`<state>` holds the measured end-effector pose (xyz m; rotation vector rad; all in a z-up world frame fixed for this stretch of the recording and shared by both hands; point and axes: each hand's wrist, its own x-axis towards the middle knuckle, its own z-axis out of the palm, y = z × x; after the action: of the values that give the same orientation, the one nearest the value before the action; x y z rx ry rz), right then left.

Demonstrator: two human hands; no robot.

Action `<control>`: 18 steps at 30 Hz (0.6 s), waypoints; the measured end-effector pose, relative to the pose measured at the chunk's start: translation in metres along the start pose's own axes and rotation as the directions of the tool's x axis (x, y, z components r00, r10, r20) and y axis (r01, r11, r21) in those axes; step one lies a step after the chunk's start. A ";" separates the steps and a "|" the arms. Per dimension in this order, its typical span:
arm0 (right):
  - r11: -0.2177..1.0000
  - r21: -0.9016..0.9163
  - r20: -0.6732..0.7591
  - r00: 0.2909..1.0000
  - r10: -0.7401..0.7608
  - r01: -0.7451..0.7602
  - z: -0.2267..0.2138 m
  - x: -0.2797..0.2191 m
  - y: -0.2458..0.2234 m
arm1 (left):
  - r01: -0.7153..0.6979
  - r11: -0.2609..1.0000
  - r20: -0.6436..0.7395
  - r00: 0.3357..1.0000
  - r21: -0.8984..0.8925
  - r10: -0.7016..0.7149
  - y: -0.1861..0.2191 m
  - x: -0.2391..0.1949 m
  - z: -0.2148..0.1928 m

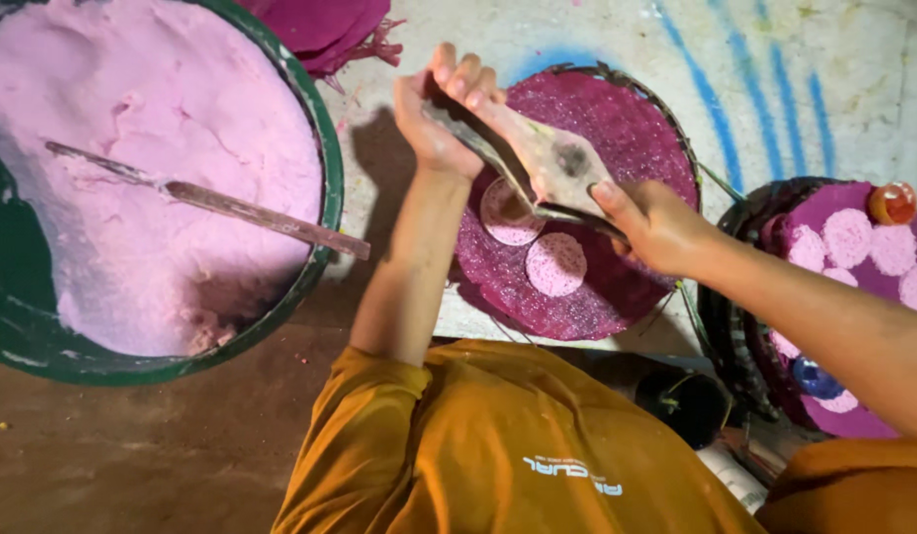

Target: The person shapes pink dough into round cakes using a ring mold and a wooden tool on circular trays, places the stacked trays into a large metal steamer pot, and later separates finished cakes from pink paper sheets.

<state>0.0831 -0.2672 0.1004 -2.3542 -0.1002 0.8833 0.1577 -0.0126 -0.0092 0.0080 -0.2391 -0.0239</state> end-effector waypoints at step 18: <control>0.672 0.600 -0.253 0.900 -0.355 0.434 0.008 -0.045 0.061 | -0.037 -0.524 -0.160 0.932 0.851 -0.326 0.001 -0.103 0.048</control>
<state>0.0347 -0.3249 0.0868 -1.6246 -0.2146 0.4526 0.0467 -0.0093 0.0128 2.1521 -0.4220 -0.1335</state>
